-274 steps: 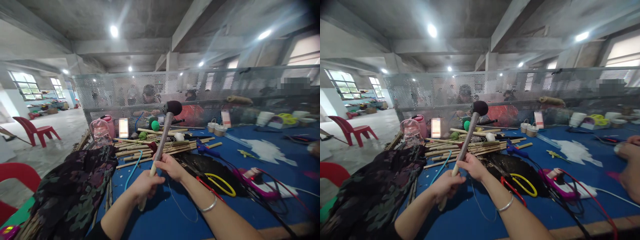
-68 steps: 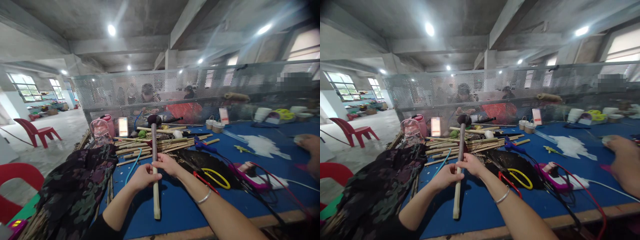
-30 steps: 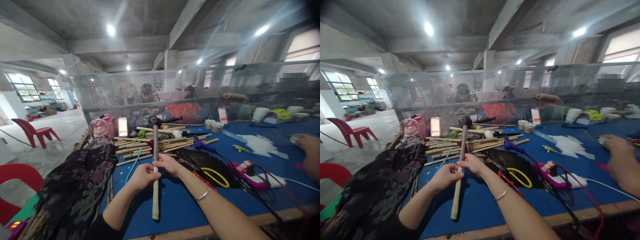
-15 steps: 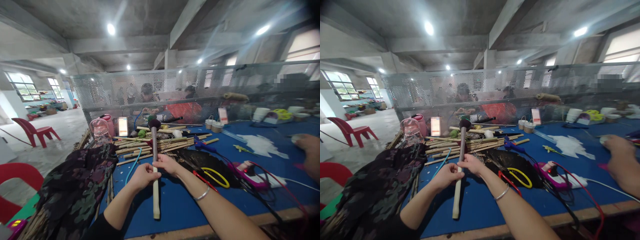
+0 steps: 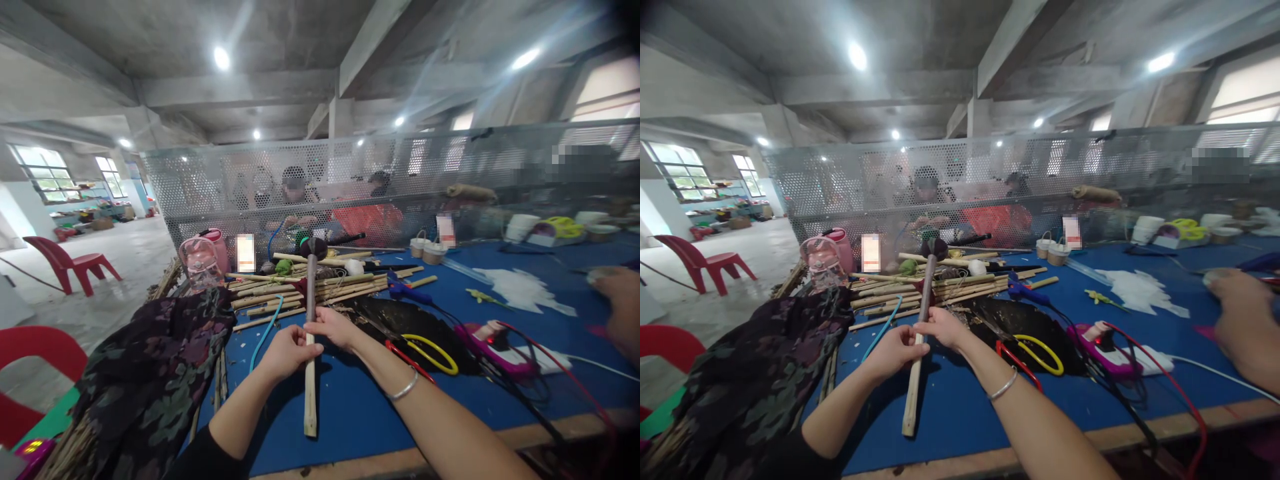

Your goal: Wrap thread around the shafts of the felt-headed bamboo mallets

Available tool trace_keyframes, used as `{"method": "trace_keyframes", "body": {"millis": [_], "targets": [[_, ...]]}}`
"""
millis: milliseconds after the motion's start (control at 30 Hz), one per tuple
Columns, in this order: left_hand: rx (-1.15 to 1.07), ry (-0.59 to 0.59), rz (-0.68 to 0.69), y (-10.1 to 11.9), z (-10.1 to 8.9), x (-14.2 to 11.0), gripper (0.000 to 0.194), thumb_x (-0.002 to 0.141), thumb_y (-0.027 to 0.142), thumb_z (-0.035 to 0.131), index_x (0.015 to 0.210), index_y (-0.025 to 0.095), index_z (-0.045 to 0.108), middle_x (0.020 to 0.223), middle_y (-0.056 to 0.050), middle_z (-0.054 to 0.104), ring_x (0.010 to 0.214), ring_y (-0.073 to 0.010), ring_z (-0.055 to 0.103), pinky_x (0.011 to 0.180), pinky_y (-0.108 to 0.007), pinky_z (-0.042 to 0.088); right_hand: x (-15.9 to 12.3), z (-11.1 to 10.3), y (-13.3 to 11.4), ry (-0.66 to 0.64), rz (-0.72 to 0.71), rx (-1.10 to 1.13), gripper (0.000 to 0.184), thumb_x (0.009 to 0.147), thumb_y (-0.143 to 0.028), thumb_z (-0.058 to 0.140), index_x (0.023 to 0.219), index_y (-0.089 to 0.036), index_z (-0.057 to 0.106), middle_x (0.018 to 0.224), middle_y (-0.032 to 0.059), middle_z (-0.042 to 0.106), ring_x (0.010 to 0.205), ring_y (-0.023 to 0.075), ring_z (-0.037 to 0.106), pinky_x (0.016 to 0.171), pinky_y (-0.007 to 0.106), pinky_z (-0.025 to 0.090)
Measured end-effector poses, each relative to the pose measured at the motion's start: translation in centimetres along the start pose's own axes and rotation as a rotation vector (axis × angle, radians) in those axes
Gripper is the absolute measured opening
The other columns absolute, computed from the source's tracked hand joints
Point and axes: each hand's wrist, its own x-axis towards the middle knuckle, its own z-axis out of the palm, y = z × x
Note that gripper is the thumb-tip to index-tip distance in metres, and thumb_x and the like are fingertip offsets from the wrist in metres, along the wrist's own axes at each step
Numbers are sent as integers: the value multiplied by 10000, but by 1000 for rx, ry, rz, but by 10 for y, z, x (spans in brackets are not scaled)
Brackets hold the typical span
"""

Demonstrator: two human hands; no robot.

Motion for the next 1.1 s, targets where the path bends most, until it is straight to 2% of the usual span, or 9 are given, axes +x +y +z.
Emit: {"method": "trace_keyframes", "body": {"millis": [100,300,367,467,567,767,867,967,1100], "targets": [[-78,-30,-13,7,0,-3,392,544,363,795,660,148,487,489,58,466,416,-58,427,426,-197,327,-3,0,-6,21,-11,9,387,572,-360,775,745,-141,505,598,-41,543,525,77,484,498,200,348],[-352,-328,-170,22,-4,-11,360,607,363,753,802,115,580,809,-83,635,673,-129,614,573,-213,438,-9,-4,-13,-124,27,160,383,619,-401,745,752,-154,484,553,-58,498,422,41,382,403,181,238],[-279,-286,-180,17,-3,-9,357,614,382,740,785,119,569,758,-62,622,620,-122,600,547,-219,434,-7,-3,-10,-113,18,111,387,600,-384,760,750,-148,493,580,-45,534,459,54,441,431,182,294],[-36,-58,-84,5,0,-3,364,597,403,742,709,144,511,553,28,523,438,-81,477,439,-211,364,-4,1,-5,-58,19,43,396,584,-379,766,771,-139,512,645,-13,600,560,97,546,525,211,395],[65,69,-4,-1,2,1,394,553,376,772,643,168,450,467,70,450,386,-61,403,400,-199,301,-2,5,-4,-25,33,27,408,568,-378,770,779,-133,521,646,-10,612,566,102,557,528,212,400],[-222,-100,-63,16,-1,-6,394,575,417,758,730,125,543,608,0,571,494,-83,522,495,-208,388,-8,2,-14,-32,35,140,396,615,-411,738,797,-151,501,507,-85,475,341,16,287,347,178,155],[-306,-191,-104,18,-2,-8,351,641,406,715,776,120,564,764,-63,637,610,-115,605,567,-222,441,-8,0,-14,-68,11,169,400,617,-406,739,809,-151,498,554,-64,512,351,16,298,349,183,143],[-254,-112,-126,10,3,-5,372,654,417,702,836,140,533,763,-59,650,550,-121,606,483,-206,407,-3,1,-6,-16,-32,104,402,595,-386,760,789,-140,507,604,-32,554,441,49,425,402,181,252],[-125,81,-40,0,13,-1,395,617,384,741,824,154,496,511,33,557,408,-107,523,414,-203,368,4,2,3,106,-48,20,407,573,-402,767,753,-137,516,585,-38,542,503,75,472,469,195,323]]}}
